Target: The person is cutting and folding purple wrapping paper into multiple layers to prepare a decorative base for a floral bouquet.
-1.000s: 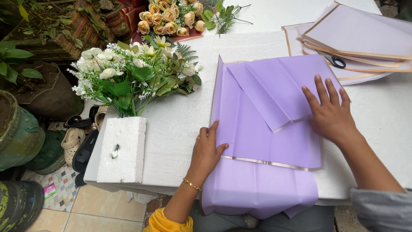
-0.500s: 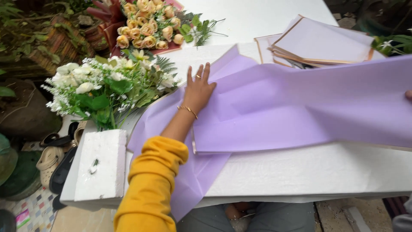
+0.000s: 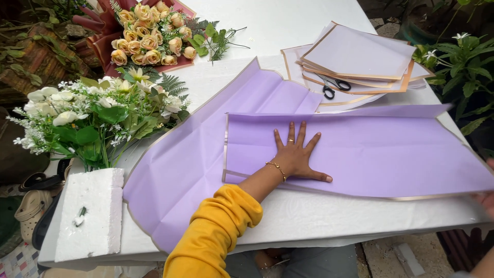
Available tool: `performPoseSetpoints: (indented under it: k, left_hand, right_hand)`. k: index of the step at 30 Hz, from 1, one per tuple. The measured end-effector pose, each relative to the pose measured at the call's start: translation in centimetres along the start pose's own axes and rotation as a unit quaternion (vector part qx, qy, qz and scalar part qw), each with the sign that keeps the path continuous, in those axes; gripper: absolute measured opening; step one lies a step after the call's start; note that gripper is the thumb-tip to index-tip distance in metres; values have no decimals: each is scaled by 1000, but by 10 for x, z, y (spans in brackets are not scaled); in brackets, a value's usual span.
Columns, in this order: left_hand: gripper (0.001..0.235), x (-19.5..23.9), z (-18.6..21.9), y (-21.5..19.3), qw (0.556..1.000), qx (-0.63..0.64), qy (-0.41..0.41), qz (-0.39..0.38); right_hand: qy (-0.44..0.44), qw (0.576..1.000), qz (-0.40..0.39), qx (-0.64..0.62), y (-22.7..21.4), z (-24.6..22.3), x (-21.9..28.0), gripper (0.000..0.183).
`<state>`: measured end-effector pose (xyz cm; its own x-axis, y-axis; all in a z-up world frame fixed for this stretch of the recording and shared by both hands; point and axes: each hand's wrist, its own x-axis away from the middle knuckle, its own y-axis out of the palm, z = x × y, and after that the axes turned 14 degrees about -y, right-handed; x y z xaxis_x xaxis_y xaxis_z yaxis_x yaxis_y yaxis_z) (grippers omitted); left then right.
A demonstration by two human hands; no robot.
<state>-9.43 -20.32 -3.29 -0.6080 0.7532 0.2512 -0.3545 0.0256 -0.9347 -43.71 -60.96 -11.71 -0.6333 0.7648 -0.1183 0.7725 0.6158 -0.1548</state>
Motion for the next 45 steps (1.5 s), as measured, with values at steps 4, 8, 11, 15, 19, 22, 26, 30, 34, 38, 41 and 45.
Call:
performPoseSetpoints:
  k: [4, 8, 11, 15, 19, 22, 26, 30, 34, 38, 41, 45]
  left_hand:
    - [129, 23, 28, 0, 995, 21, -56, -85]
    - [105, 34, 61, 25, 994, -90, -39, -38]
    - [118, 6, 67, 38, 961, -271, 12, 48]
    - [103, -41, 49, 15, 990, -106, 58, 74]
    - [128, -44, 33, -1, 992, -73, 82, 69]
    - [137, -48, 18, 8, 995, 12, 93, 34]
    - [108, -57, 6, 33, 981, 70, 112, 145]
    - [38, -62, -12, 23, 873, 454, 82, 157]
    - [52, -61, -26, 11, 702, 707, 80, 28]
    - [55, -155, -55, 104, 829, 559, 2, 19]
    - [60, -170, -75, 109, 680, 707, 138, -139]
    - [66, -202, -130, 124, 393, 804, 303, -327]
  right_hand:
    - [-106, 991, 53, -60, 88, -54, 88, 39]
    - [-45, 986, 158, -28, 130, -65, 91, 34]
    - [-75, 980, 177, 45, 162, -90, 96, 36]
    - [-20, 961, 181, 207, 233, -156, 128, 47]
    - [14, 932, 131, 337, 258, -129, 139, 35]
    - [-30, 903, 83, 420, 279, -129, 151, 29]
    - [-208, 873, 67, 436, 290, -107, 169, 32]
    - [-305, 844, -68, 436, 288, -77, 189, 21]
    - [-261, 896, -83, 350, 280, -75, 197, 21]
    - [-284, 919, -38, 270, 285, -139, 180, 57]
    - [-323, 916, -81, 223, 280, -142, 174, 54]
    - [-388, 834, -222, 324, 284, -128, 172, 55]
